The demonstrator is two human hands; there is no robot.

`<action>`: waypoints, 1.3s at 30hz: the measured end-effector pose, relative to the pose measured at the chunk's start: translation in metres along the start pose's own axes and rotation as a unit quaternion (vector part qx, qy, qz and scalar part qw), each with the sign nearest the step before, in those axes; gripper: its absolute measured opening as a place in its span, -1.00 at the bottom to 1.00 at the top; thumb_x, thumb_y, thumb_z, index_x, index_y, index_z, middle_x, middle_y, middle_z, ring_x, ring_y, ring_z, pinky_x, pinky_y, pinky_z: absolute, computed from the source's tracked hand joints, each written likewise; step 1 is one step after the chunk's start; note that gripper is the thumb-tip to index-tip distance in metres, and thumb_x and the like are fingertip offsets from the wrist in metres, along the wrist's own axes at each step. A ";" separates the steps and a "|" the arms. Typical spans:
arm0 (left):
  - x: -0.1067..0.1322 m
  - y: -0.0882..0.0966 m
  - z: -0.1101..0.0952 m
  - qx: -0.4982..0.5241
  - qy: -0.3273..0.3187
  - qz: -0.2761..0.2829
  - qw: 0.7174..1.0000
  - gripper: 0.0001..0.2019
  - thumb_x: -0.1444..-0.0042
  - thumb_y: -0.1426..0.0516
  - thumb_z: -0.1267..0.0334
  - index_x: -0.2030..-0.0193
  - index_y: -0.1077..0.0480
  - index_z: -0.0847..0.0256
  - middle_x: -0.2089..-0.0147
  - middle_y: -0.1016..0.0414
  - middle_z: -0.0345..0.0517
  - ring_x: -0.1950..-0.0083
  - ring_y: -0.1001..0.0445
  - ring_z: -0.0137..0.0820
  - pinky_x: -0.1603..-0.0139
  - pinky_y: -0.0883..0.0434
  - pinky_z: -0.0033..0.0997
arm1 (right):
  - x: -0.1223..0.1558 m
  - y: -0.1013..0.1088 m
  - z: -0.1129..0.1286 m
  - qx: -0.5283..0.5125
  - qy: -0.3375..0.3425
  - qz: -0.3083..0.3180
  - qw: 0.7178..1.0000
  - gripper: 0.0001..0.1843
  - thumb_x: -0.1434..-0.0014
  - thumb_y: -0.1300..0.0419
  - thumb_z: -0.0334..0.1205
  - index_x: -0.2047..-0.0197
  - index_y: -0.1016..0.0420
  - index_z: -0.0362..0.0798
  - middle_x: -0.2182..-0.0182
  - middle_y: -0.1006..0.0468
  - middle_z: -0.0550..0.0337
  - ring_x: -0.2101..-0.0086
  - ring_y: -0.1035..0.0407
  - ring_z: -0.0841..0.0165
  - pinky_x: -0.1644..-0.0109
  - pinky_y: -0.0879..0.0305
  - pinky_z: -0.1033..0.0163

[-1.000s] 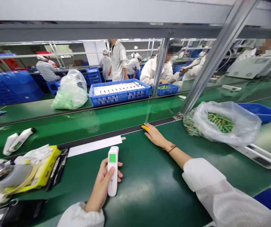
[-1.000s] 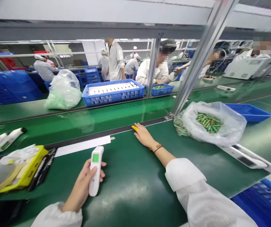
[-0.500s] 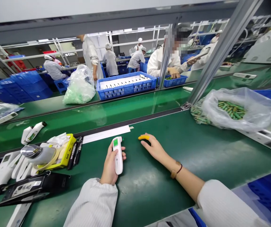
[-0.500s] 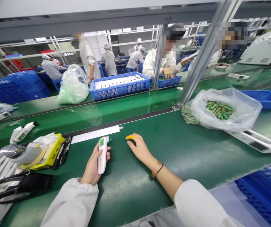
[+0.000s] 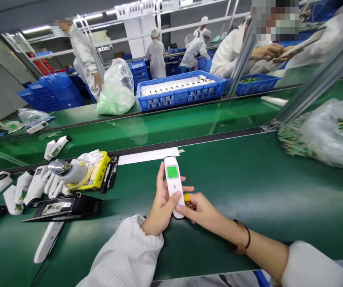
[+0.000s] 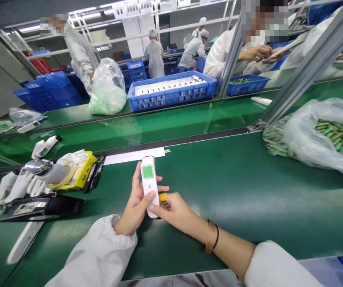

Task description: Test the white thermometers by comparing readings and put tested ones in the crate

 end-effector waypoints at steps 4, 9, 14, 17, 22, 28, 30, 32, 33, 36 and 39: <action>0.001 -0.001 0.001 0.015 0.002 0.011 1.000 -0.25 -0.22 -0.11 0.30 -0.36 0.27 -0.29 -0.16 -0.31 -0.01 -0.03 -0.48 -0.24 0.05 -0.49 -0.22 | 0.001 0.000 0.002 0.012 0.019 0.007 1.000 -0.53 -0.14 -0.17 0.14 0.44 -0.40 -0.16 0.60 -0.24 0.31 0.58 -0.06 0.54 0.53 0.04 0.37; 0.001 -0.002 0.001 0.016 -0.014 0.004 1.000 -0.27 -0.22 -0.10 0.32 -0.37 0.24 -0.25 -0.13 -0.36 -0.02 0.04 -0.52 -0.31 -0.03 -0.45 -0.21 | 0.001 0.000 0.002 0.005 0.015 0.004 1.000 -0.54 -0.13 -0.18 0.12 0.47 -0.36 -0.15 0.58 -0.25 0.29 0.55 -0.09 0.52 0.51 0.02 0.36; 0.004 -0.003 -0.002 -0.016 -0.041 -0.001 0.999 -0.25 -0.22 -0.09 0.32 -0.39 0.28 -0.17 -0.11 -0.38 -0.03 0.12 -0.52 -0.42 -0.20 -0.32 -0.16 | 0.003 -0.002 0.005 -0.028 0.023 0.018 0.999 -0.60 -0.12 -0.21 0.08 0.29 -0.42 -0.14 0.47 -0.40 0.22 0.48 -0.26 0.45 0.41 -0.19 0.33; 0.005 -0.004 -0.002 0.002 -0.028 -0.009 1.000 -0.25 -0.23 -0.09 0.28 -0.39 0.30 -0.17 -0.10 -0.39 -0.03 0.11 -0.51 -0.37 -0.13 -0.38 -0.15 | 0.004 -0.002 0.008 -0.019 0.023 0.023 0.999 -0.62 -0.12 -0.20 0.08 0.36 -0.42 -0.12 0.51 -0.38 0.24 0.49 -0.26 0.44 0.41 -0.21 0.33; 0.005 -0.002 0.001 0.019 0.005 -0.041 0.999 -0.29 -0.23 -0.07 0.18 -0.38 0.28 -0.23 -0.06 -0.38 -0.04 0.09 -0.52 -0.28 0.05 -0.48 -0.14 | 0.003 0.000 0.005 0.022 0.010 0.016 1.000 -0.62 -0.11 -0.21 0.08 0.41 -0.42 -0.11 0.53 -0.36 0.25 0.51 -0.24 0.45 0.46 -0.18 0.34; 0.006 -0.002 0.003 0.032 0.010 -0.050 0.998 -0.31 -0.25 -0.06 0.23 -0.37 0.28 -0.23 -0.06 -0.37 -0.02 0.05 -0.51 -0.25 0.07 -0.50 -0.14 | 0.003 -0.001 0.002 0.019 0.004 0.017 1.000 -0.63 -0.11 -0.21 0.06 0.39 -0.41 -0.13 0.53 -0.37 0.26 0.52 -0.23 0.47 0.47 -0.16 0.36; 0.006 -0.002 0.002 0.028 0.008 -0.052 0.998 -0.31 -0.26 -0.04 0.23 -0.37 0.29 -0.22 -0.08 -0.36 -0.01 0.04 -0.50 -0.24 0.07 -0.51 -0.13 | 0.003 -0.001 0.003 0.011 0.002 0.023 1.000 -0.65 -0.12 -0.21 0.03 0.40 -0.40 -0.13 0.55 -0.36 0.27 0.53 -0.22 0.48 0.47 -0.16 0.36; 0.006 -0.004 0.000 0.018 0.000 -0.049 0.999 -0.32 -0.27 -0.03 0.22 -0.37 0.30 -0.21 -0.09 -0.34 0.00 0.02 -0.49 -0.23 0.08 -0.51 -0.13 | 0.003 -0.001 0.005 0.012 0.001 0.023 1.000 -0.66 -0.12 -0.21 0.01 0.40 -0.42 -0.15 0.54 -0.38 0.26 0.53 -0.24 0.47 0.47 -0.17 0.36; 0.006 -0.004 0.000 0.011 -0.007 -0.047 0.999 -0.33 -0.27 -0.02 0.22 -0.38 0.31 -0.19 -0.10 -0.33 0.01 0.01 -0.48 -0.23 0.08 -0.51 -0.14 | 0.003 0.000 0.005 0.013 0.002 0.023 1.000 -0.66 -0.13 -0.21 0.00 0.39 -0.43 -0.15 0.53 -0.41 0.24 0.51 -0.27 0.46 0.45 -0.19 0.36; 0.008 -0.005 -0.002 -0.010 -0.027 -0.045 0.999 -0.34 -0.29 0.00 0.22 -0.38 0.34 -0.15 -0.13 -0.30 0.03 -0.04 -0.45 -0.23 0.03 -0.49 -0.17 | 0.002 0.001 0.007 0.019 0.010 0.017 1.000 -0.65 -0.14 -0.20 0.00 0.28 -0.46 -0.16 0.43 -0.49 0.16 0.44 -0.35 0.40 0.39 -0.27 0.32; 0.010 -0.004 0.000 -0.055 -0.033 -0.035 0.997 -0.30 -0.30 0.02 0.19 -0.39 0.44 -0.11 -0.22 -0.22 0.07 -0.13 -0.38 -0.23 -0.09 -0.42 -0.13 | 0.002 0.004 0.007 0.037 0.015 -0.005 0.999 -0.62 -0.13 -0.20 0.00 0.14 -0.43 -0.14 0.34 -0.55 0.10 0.38 -0.43 0.32 0.32 -0.36 0.25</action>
Point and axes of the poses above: each hand's wrist, its own x-axis away from the middle knuckle, its own y-axis out of the back of the hand, z = x × y, the point moved 5 cm from there along -x, towards the middle knuckle
